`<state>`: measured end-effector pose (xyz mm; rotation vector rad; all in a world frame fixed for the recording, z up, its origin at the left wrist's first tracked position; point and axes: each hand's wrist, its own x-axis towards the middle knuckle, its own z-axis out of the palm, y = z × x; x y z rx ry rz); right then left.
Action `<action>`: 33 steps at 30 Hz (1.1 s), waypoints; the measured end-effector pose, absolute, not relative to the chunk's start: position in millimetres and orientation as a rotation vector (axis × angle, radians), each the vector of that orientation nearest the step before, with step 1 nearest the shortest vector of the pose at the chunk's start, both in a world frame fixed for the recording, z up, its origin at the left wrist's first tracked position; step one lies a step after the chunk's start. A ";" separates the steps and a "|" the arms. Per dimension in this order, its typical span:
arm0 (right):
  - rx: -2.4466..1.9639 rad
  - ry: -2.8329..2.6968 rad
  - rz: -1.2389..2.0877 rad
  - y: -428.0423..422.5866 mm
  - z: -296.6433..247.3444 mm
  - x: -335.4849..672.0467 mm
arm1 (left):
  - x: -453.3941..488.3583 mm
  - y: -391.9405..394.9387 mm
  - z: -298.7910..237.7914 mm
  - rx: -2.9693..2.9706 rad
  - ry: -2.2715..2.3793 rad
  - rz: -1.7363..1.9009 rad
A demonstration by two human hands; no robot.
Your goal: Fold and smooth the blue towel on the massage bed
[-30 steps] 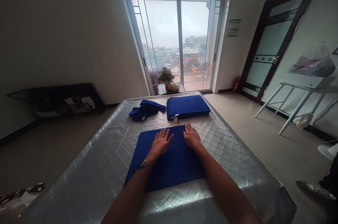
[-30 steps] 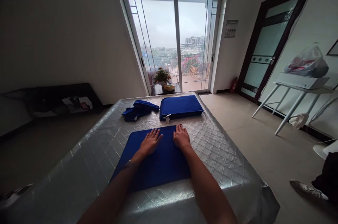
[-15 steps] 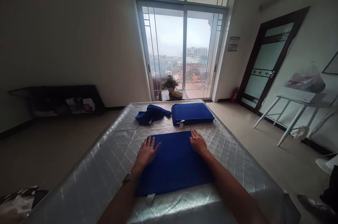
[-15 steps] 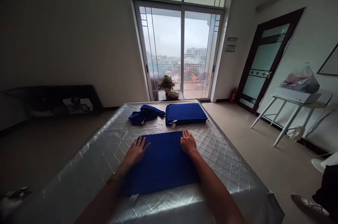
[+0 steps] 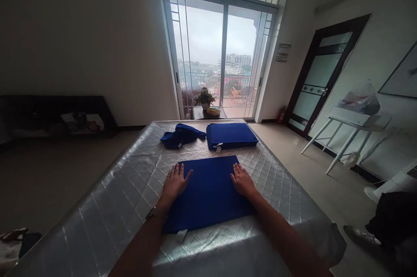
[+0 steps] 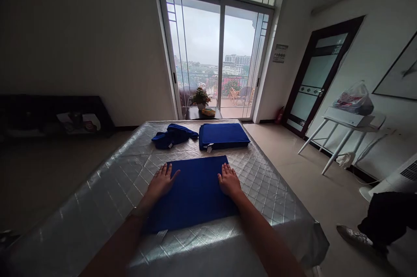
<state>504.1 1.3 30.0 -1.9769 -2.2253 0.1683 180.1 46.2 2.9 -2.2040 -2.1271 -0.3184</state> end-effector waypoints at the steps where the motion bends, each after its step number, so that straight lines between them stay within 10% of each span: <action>1: -1.975 -2.220 0.180 1.3 30.8 503.7 | 180.7 43.7 6.0 -2.182 -2.120 -0.325; 16: -1.916 -2.244 0.168 -0.2 28.2 506.7 | 369.1 4.4 28.4 -2.742 -1.528 -0.285; 33: -1.949 -2.215 0.019 -5.3 40.1 498.6 | 170.0 -35.6 -5.5 -2.339 -2.030 -0.254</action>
